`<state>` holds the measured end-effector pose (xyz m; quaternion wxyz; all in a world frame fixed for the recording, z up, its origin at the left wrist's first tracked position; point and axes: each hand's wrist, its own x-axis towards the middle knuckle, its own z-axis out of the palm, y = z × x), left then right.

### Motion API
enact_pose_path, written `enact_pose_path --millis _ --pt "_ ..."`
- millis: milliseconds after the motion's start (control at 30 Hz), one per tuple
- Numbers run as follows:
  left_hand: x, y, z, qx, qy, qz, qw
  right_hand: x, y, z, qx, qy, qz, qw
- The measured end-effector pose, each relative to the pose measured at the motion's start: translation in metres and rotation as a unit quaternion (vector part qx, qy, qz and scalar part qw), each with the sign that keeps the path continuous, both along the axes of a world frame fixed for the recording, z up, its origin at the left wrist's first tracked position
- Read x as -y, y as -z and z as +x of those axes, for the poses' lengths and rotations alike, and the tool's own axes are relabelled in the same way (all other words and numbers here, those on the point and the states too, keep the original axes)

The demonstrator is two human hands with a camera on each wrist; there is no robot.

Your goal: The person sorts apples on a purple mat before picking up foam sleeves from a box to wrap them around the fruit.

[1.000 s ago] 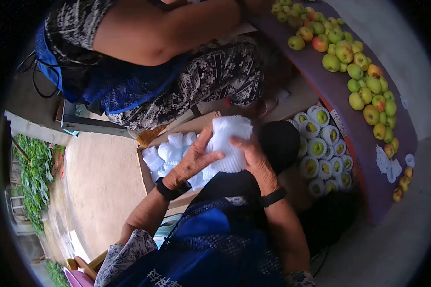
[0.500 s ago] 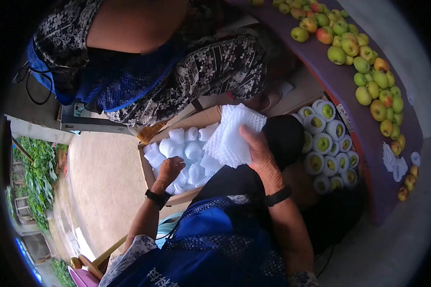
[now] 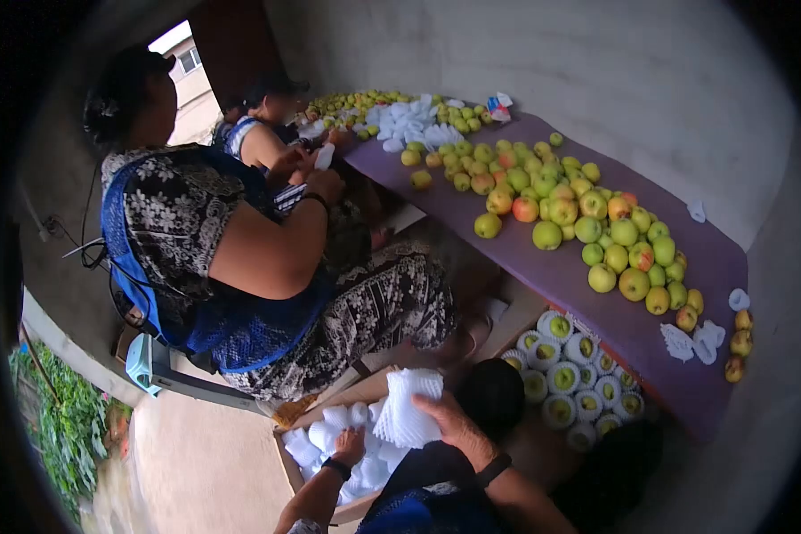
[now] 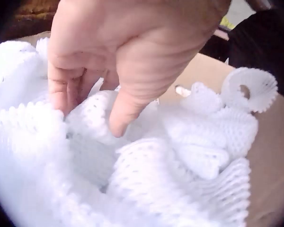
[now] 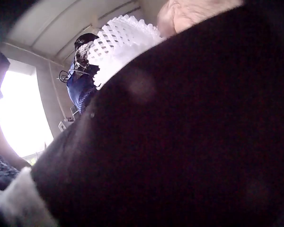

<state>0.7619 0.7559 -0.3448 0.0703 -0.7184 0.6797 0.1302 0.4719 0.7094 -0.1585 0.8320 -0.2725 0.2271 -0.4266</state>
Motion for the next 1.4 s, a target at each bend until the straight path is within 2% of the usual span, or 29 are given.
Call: enact_pose_path --millis 67,100,167,200,233,267,300,367,433,467,500,567,600,700,733,767,800,833,867,900,967,1033,1100,1200,1400 --pt "-0.006 -0.014 -0.003 -0.049 -0.054 -0.002 0.997 -0.003 0.000 -0.002 -0.007 -0.001 -0.006 1.000" --pt "-0.011 -0.032 -0.008 -0.049 -0.060 -0.007 0.997 -0.003 0.001 -0.003 -0.006 0.000 -0.005 1.000" --pt "-0.016 -0.079 -0.018 -0.145 -0.102 -0.003 0.984 -0.004 -0.002 -0.004 -0.004 -0.008 -0.006 1.000" --pt "-0.016 -0.086 -0.016 -0.145 -0.109 -0.006 0.983 -0.003 -0.003 -0.005 0.004 -0.002 -0.011 1.000" --pt "-0.017 -0.090 -0.013 -0.232 -0.102 -0.047 0.966 -0.004 -0.002 -0.004 0.012 0.005 -0.014 1.000" --pt "-0.018 -0.094 -0.012 -0.318 -0.093 -0.086 0.940 -0.006 -0.006 -0.002 0.008 0.013 -0.032 0.999" --pt "-0.018 -0.106 -0.016 -0.407 -0.140 -0.068 0.900 -0.005 -0.006 -0.003 0.006 0.008 -0.028 1.000" --pt "-0.021 -0.131 -0.024 -0.584 -0.199 -0.056 0.785 -0.004 -0.004 -0.004 -0.012 -0.032 -0.035 0.999" --pt "-0.013 -0.115 -0.024 -0.655 -0.180 -0.126 0.723 -0.006 -0.009 -0.004 -0.032 -0.055 -0.037 0.997" --pt "-0.005 -0.116 -0.030 -0.616 -0.186 -0.154 0.750 -0.005 -0.003 -0.004 -0.054 -0.083 -0.050 0.994" --pt "0.001 -0.129 -0.040 -0.617 -0.188 -0.154 0.748 -0.003 -0.001 -0.004 -0.075 -0.110 -0.065 0.989" --pt "0.002 -0.175 -0.066 -0.498 -0.105 -0.233 0.829 -0.004 -0.005 -0.005 -0.083 -0.123 -0.085 0.985" --pt "0.002 -0.198 -0.078 -0.458 -0.091 -0.229 0.854 -0.004 -0.009 -0.006 -0.090 -0.134 -0.107 0.981" --pt "0.006 -0.214 -0.100 -0.444 -0.046 -0.245 0.861 -0.005 -0.019 -0.007 -0.111 -0.136 -0.122 0.977" --pt "0.007 -0.214 -0.099 -0.445 -0.050 -0.203 0.871 -0.006 -0.021 -0.007 -0.111 -0.139 -0.123 0.976" --pt "0.008 -0.211 -0.095 -0.445 -0.055 -0.205 0.870 -0.007 -0.022 -0.006 -0.087 -0.112 -0.105 0.984" --pt "0.008 -0.207 -0.089 -0.565 -0.034 -0.140 0.813 -0.008 -0.022 -0.006 -0.064 -0.084 -0.087 0.991" --pt "0.006 -0.204 -0.083 -0.672 -0.013 -0.072 0.737 -0.009 -0.024 -0.006 -0.065 -0.090 -0.085 0.990" --pt "0.002 -0.221 -0.079 -0.677 -0.010 -0.002 0.736 -0.008 -0.026 -0.006 -0.055 -0.091 -0.074 0.992" --pt "-0.004 -0.235 -0.079 -0.678 -0.014 -0.003 0.735 -0.008 -0.028 -0.006 -0.044 -0.091 -0.063 0.993" --pt "-0.015 -0.255 -0.079 -0.751 -0.075 0.053 0.654 -0.009 -0.028 -0.005 -0.048 -0.100 -0.058 0.992" --pt "-0.018 -0.259 -0.078 -0.751 -0.090 0.055 0.652 -0.009 -0.028 -0.003 -0.054 -0.089 -0.067 0.992" --pt "-0.020 -0.260 -0.080 -0.722 -0.109 0.051 0.681 -0.008 -0.025 -0.004 -0.037 -0.096 -0.070 0.992" --pt "-0.011 -0.236 -0.082 -0.750 -0.077 0.020 0.657 -0.007 -0.019 -0.005 -0.009 -0.103 -0.067 0.992" --pt "-0.006 -0.229 -0.089 -0.763 -0.103 0.021 0.638 -0.008 -0.029 -0.006 0.014 -0.104 -0.069 0.992"
